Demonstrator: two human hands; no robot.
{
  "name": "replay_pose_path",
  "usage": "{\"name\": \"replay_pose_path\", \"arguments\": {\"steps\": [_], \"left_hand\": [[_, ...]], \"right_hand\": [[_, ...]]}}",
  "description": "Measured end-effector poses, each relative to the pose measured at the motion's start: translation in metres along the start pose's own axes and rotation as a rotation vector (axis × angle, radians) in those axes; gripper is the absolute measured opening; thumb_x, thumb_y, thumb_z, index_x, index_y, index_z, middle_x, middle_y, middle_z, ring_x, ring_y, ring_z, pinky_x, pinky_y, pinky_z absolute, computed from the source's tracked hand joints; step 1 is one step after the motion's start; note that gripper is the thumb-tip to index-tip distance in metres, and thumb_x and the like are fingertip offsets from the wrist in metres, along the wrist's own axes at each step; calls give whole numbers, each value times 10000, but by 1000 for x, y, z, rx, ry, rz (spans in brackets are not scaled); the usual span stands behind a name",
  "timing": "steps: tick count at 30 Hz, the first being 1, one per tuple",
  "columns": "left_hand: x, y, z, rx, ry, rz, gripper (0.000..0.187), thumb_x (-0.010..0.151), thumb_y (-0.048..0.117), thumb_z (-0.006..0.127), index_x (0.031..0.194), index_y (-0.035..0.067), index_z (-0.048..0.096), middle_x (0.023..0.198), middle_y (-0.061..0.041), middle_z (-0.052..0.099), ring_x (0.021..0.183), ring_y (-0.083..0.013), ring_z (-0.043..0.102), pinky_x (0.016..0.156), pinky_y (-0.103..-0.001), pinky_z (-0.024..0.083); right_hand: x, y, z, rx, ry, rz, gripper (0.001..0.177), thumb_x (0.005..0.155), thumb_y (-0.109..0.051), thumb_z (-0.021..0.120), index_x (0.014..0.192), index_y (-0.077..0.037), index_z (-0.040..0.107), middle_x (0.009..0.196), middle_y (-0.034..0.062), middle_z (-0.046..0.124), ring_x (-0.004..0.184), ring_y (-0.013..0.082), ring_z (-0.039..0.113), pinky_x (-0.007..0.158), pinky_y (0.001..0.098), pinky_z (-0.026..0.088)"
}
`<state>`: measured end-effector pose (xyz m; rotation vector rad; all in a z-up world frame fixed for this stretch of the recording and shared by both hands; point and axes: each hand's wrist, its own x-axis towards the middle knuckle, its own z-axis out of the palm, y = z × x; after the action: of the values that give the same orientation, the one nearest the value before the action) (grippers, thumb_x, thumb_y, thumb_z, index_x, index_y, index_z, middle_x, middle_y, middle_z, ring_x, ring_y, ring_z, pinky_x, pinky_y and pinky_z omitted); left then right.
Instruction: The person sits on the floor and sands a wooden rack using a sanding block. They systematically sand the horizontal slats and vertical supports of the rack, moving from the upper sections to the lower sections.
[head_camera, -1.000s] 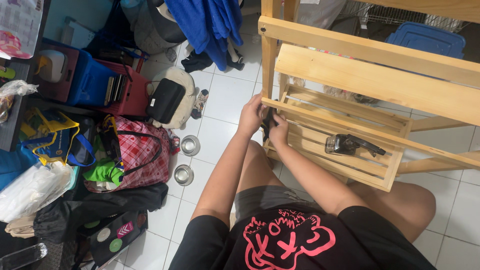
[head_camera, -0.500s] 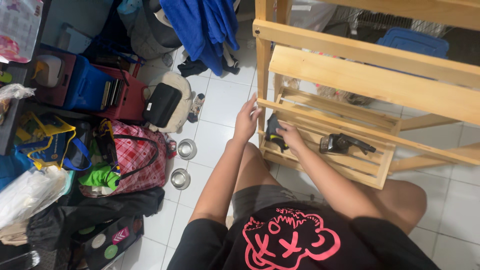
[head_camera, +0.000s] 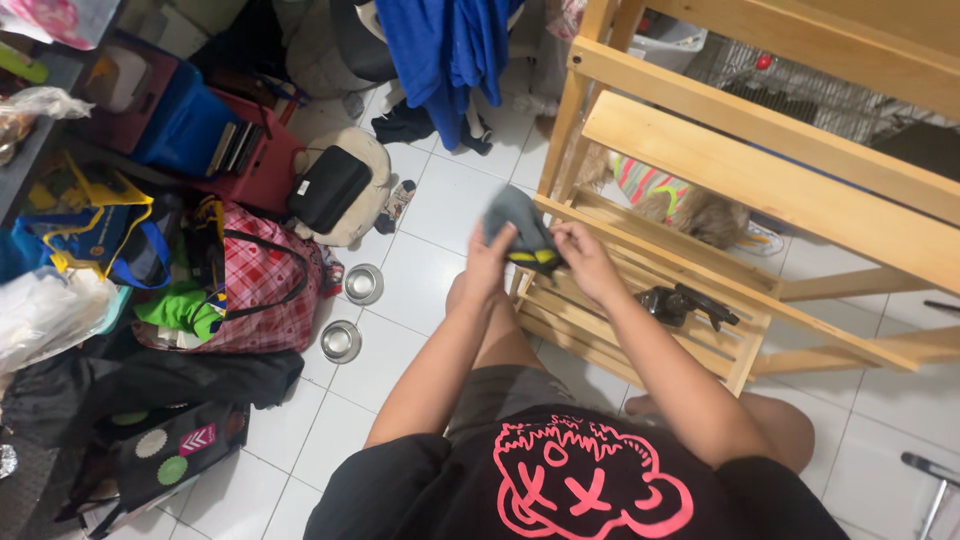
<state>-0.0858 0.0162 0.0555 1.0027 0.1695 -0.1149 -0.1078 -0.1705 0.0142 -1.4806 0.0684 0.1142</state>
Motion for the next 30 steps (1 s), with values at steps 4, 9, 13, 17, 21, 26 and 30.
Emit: {"name": "replay_pose_path", "arguments": {"steps": [4,9,13,17,21,26,30], "left_hand": [[36,60,27,309,175,494,251,1010,76,726,1215,-31,627,1091,-95,693,976,-145,644,862,-292,528],[74,79,110,324,-64,691,319,954,59,741,1246,-9,630,1114,-104,704,1016,-85,644,866,-293,563],[73,60,117,726,-22,603,256,957,37,637,1206,27,698,929,-197,710,835,-186,641,785,-330,554],[70,30,76,839,-105,797,418,788,-106,494,1135,28,684,1073,-207,702,962,-409,693,841,-370,564],[59,-4,32,883,-155,602,421,785,-143,497,1126,13,688,973,-217,685,875,-398,683,786,-374,554],[64,-48,-12,947,-193,464,370,836,-156,544,1128,5,704,928,-214,696,828,-355,697,788,-350,561],[81,-49,-25,707,-230,232,340,944,-106,549,1237,-4,687,1035,-170,752,983,-220,705,918,-304,565]], "right_hand": [[-13,-89,-11,-363,140,-253,225,1004,-61,611,1224,-34,648,1221,91,661,1087,190,696,943,312,570],[1,-147,-4,-544,195,-507,391,997,-72,645,1377,7,598,1283,196,674,1160,295,699,978,361,560],[35,-130,-2,-616,180,-272,461,1003,-143,673,1413,30,553,1226,241,684,1115,318,710,947,365,536],[41,-111,8,-645,149,-177,374,987,-107,635,1329,44,617,1174,267,684,1037,375,714,900,365,544],[45,-92,1,-584,128,-396,380,977,-73,616,1316,96,585,1284,280,643,1116,395,683,933,364,528],[47,-73,-8,-577,109,-390,329,1001,-86,621,1278,92,623,1233,254,682,1150,377,676,966,370,517],[41,-78,-7,-601,88,-298,363,993,-106,630,1304,79,615,1205,246,687,1091,347,692,942,361,527]]}}
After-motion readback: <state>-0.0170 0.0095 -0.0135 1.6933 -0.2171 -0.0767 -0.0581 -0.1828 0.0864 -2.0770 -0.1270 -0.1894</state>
